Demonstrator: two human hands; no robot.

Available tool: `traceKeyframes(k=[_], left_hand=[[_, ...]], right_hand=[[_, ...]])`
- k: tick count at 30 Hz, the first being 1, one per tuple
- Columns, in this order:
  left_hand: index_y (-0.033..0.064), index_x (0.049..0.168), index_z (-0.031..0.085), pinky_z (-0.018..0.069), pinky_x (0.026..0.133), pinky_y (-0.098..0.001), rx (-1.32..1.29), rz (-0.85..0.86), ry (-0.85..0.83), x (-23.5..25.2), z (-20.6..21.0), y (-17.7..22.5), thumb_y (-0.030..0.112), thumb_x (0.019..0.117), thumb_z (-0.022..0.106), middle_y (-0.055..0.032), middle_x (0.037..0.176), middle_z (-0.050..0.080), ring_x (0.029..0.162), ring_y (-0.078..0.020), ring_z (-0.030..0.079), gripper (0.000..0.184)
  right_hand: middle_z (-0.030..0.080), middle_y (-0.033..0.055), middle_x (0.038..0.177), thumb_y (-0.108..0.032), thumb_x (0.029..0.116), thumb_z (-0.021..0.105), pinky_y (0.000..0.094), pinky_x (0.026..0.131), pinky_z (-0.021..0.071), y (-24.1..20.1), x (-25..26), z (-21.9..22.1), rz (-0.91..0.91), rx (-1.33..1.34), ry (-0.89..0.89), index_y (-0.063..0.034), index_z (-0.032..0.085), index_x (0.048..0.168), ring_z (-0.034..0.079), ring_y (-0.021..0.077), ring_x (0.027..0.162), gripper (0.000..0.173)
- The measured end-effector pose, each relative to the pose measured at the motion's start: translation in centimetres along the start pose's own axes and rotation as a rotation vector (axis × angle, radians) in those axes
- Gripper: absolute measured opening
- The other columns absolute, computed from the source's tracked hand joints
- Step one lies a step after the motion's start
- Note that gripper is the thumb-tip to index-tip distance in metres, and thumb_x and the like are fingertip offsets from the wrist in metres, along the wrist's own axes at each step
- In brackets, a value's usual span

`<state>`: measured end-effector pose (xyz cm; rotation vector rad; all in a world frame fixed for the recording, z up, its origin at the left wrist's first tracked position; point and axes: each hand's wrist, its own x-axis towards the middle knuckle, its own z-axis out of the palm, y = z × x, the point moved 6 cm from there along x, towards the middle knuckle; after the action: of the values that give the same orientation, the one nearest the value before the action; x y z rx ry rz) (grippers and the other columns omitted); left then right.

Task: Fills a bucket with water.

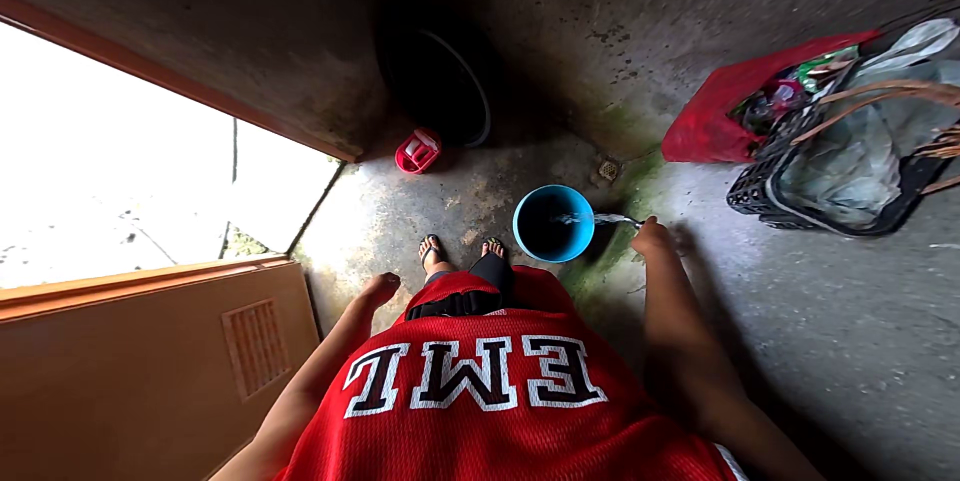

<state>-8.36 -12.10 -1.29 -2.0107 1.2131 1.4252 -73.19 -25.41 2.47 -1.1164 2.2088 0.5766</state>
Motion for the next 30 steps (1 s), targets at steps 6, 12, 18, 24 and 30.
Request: traceKeyframes(k=[6, 12, 18, 24, 30], left_hand=[[0.0068, 0.136, 0.064, 0.0422, 0.111, -0.062, 0.003, -0.003, 0.0, 0.69, 0.2, -0.38, 0.03, 0.1084, 0.049, -0.0214, 0.136, 0.064, 0.131, -0.0385, 0.058, 0.039], [0.0065, 0.136, 0.064, 0.042, 0.111, -0.062, 0.005, 0.003, -0.002, 0.89, 0.39, -0.59, 0.03, 0.1084, 0.049, -0.0216, 0.136, 0.064, 0.131, -0.0386, 0.058, 0.039], [0.0077, 0.135, 0.065, 0.0426, 0.109, -0.0644, 0.034, 0.016, 0.009, 0.57, 0.51, -0.6, 0.032, 0.108, 0.049, -0.0216, 0.135, 0.065, 0.13, -0.0395, 0.059, 0.04], [0.0081, 0.135, 0.065, 0.0427, 0.111, -0.0625, 0.027, 0.008, 0.011, 0.72, 0.58, -0.91, 0.031, 0.1079, 0.05, -0.0203, 0.135, 0.065, 0.13, -0.0383, 0.059, 0.039], [0.0063, 0.136, 0.064, 0.0421, 0.111, -0.062, 0.015, 0.013, 0.005, 0.85, 0.61, -0.99, 0.03, 0.108, 0.049, -0.0213, 0.136, 0.064, 0.131, -0.0387, 0.058, 0.039]], right_hand=[[0.061, 0.035, 0.129, -0.005, 0.0849, 0.073, 0.0655, 0.099, 0.0501, -0.04, -0.01, -0.05, 0.004, -0.01, -0.003, 0.0077, 0.037, 0.148, 0.061, 0.0493, 0.123, 0.074], [0.06, 0.0357, 0.129, -0.003, 0.0846, 0.073, 0.065, 0.098, 0.0504, -0.07, -0.16, -0.09, 0.005, 0.015, -0.002, 0.0089, 0.037, 0.147, 0.06, 0.05, 0.123, 0.073], [0.059, 0.0367, 0.129, -0.004, 0.0832, 0.075, 0.0653, 0.098, 0.0506, -0.27, -0.89, -0.44, 0.003, 0.017, -0.005, 0.0098, 0.036, 0.148, 0.06, 0.0507, 0.123, 0.077], [0.06, 0.0361, 0.129, -0.004, 0.0845, 0.074, 0.0653, 0.098, 0.0505, -0.26, -0.81, -0.32, 0.001, 0.009, -0.007, 0.0093, 0.036, 0.147, 0.061, 0.0499, 0.123, 0.075], [0.059, 0.0365, 0.131, -0.004, 0.0853, 0.074, 0.0646, 0.1, 0.0494, -0.29, -0.82, -0.36, 0.004, -0.001, -0.018, 0.0097, 0.035, 0.149, 0.06, 0.0492, 0.125, 0.076]])
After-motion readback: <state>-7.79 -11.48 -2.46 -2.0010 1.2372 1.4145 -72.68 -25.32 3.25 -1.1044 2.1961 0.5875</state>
